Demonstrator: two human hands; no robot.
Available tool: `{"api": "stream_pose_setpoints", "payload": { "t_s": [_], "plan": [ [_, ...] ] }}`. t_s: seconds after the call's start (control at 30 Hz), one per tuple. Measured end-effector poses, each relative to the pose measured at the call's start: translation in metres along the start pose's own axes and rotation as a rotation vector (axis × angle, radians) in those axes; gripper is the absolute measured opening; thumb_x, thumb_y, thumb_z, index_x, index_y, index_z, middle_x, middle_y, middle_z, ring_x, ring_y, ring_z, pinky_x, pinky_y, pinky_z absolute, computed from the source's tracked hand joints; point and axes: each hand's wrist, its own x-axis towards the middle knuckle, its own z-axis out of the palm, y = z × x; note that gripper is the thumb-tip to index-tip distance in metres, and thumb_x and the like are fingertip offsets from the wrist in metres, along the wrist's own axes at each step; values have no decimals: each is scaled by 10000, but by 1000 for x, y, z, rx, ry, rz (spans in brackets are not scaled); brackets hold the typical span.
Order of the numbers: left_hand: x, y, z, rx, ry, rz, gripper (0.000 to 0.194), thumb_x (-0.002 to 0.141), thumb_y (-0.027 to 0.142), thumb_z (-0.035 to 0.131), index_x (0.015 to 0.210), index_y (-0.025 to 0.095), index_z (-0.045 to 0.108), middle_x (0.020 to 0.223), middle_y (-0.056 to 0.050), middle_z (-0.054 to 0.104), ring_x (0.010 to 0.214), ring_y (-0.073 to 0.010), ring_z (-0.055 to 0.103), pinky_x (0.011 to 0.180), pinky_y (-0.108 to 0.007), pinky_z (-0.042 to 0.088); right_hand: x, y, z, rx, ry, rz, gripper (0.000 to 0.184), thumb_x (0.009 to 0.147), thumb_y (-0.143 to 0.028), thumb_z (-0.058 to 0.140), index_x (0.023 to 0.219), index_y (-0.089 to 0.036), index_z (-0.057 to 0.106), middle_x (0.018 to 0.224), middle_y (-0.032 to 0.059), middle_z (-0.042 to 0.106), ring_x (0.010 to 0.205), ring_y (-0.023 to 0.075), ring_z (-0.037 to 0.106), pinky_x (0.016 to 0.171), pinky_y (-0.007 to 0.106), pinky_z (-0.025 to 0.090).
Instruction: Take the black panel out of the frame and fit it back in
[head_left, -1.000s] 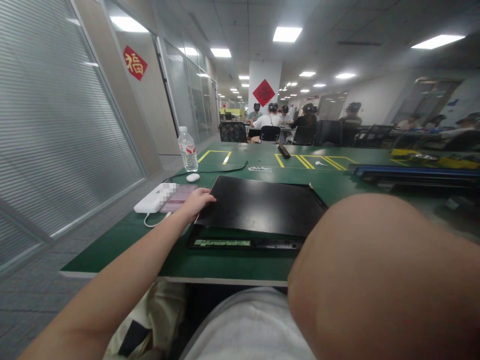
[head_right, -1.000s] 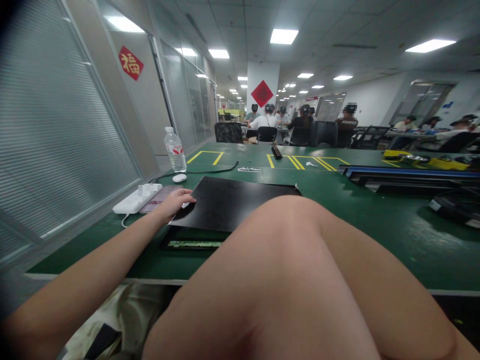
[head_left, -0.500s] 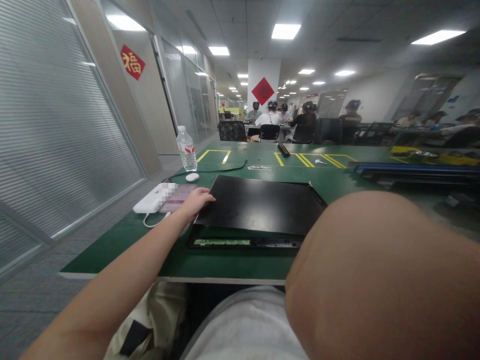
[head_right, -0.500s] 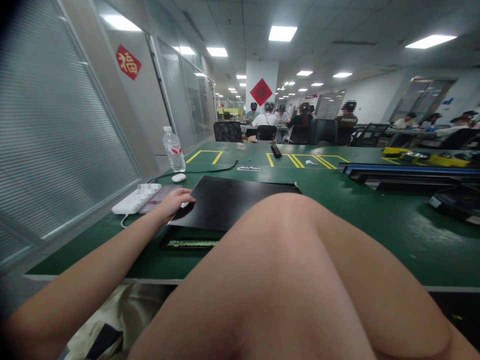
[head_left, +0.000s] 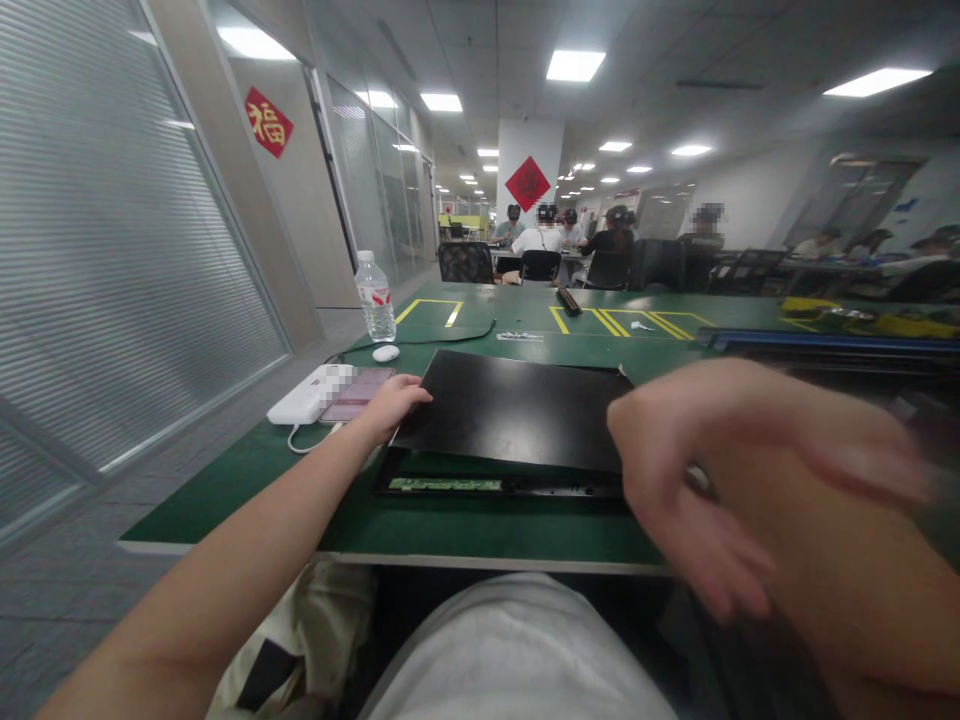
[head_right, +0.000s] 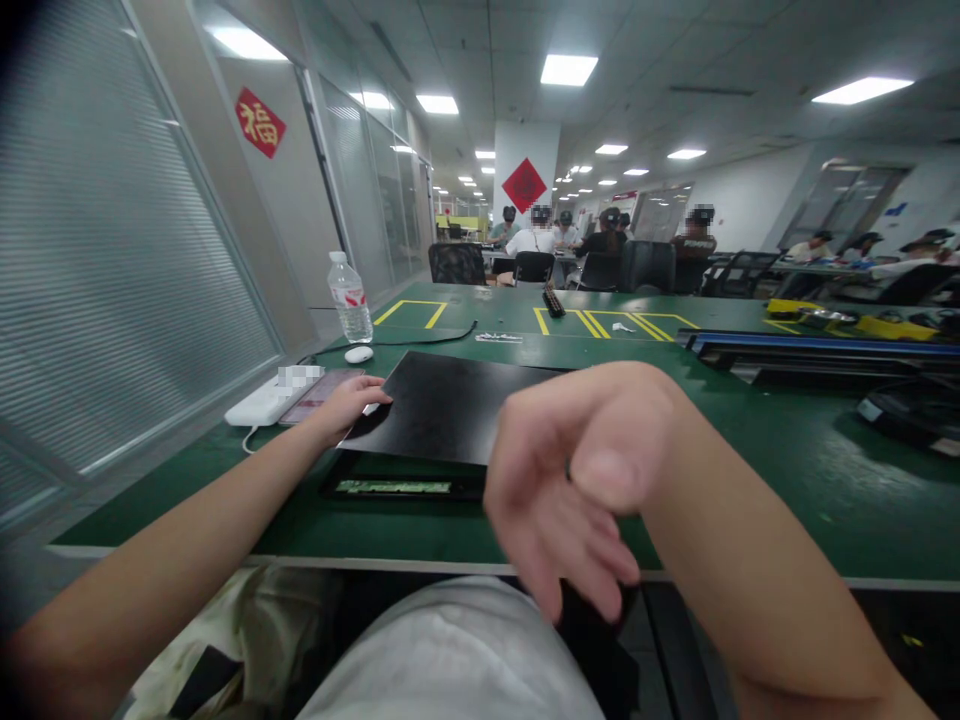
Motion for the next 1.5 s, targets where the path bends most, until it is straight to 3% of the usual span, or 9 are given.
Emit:
{"api": "stream_pose_setpoints", "payload": {
  "t_s": [0.1, 0.23, 0.27, 0.33, 0.43, 0.53, 0.87, 1.17, 1.5],
  "plan": [
    [-2, 2, 0, -44, -17, -19, 353, 457, 174, 728, 796, 174, 631, 629, 2, 673, 558, -185, 626, 530, -287, 492, 5, 28, -45, 130, 164, 162, 635, 785, -729, 585, 928, -125, 720, 661, 89, 718, 440, 142, 597, 397, 218, 450],
    [-3, 4, 0, -99, -45, -25, 305, 462, 175, 753, 745, 158, 641, 617, -9, 674, 547, -175, 630, 521, -269, 489, -11, 106, -86, 106, 1048, 459, 312, 805, -387, 679, 966, -122, 708, 791, 131, 745, 450, 96, 531, 374, 188, 346],
    [-3, 4, 1, -111, -46, -28, 296, 466, 176, 759, 738, 156, 645, 621, -13, 678, 547, -176, 636, 522, -268, 491, -19, 128, -89, 56, 1214, 546, 264, 802, -331, 669, 951, -117, 710, 789, 125, 740, 428, 82, 480, 364, 194, 313],
    [-3, 4, 0, -135, -49, -45, 292, 477, 173, 767, 747, 156, 656, 634, -23, 692, 551, -183, 649, 528, -273, 499, -35, 168, -89, -42, 1335, 707, 224, 796, -274, 650, 928, -110, 726, 800, 115, 735, 435, 83, 450, 382, 213, 312],
    [-2, 3, -1, -159, -67, -73, 307, 492, 163, 769, 784, 158, 671, 654, -39, 711, 543, -200, 661, 530, -296, 516, -52, 210, -83, -123, 1309, 818, 209, 757, -201, 652, 914, -115, 760, 827, 102, 738, 595, 134, 589, 520, 228, 428],
    [-1, 1, -1, -164, -81, -83, 330, 507, 147, 760, 828, 155, 683, 679, -49, 728, 531, -211, 670, 524, -312, 529, -58, 227, -82, -183, 1247, 828, 305, 759, -204, 641, 1027, -144, 774, 798, 75, 737, 664, 166, 629, 594, 250, 455],
    [-2, 3, 1, -95, -47, -92, 486, 579, 98, 704, 1060, 167, 684, 689, -31, 734, 578, -232, 696, 564, -328, 559, -56, 234, -86, -483, 1068, 912, 386, 789, -116, 588, 1112, -206, 777, 790, 31, 725, 713, 152, 627, 649, 237, 431],
    [6, -3, -1, -74, -27, -72, 543, 558, 112, 681, 1094, 157, 609, 632, 3, 680, 542, -211, 664, 525, -302, 521, -58, 240, -83, -490, 1106, 875, 402, 786, -107, 563, 1111, -224, 769, 785, 22, 708, 730, 151, 610, 675, 237, 422],
    [10, -9, -3, -106, -76, -53, 569, 562, 161, 827, 1102, 145, 646, 760, -54, 750, 622, -228, 710, 593, -323, 553, -58, 241, -84, -485, 1123, 851, 435, 763, -130, 585, 1160, -212, 743, 698, 2, 654, 638, 142, 576, 608, 250, 404]
  ]
}}
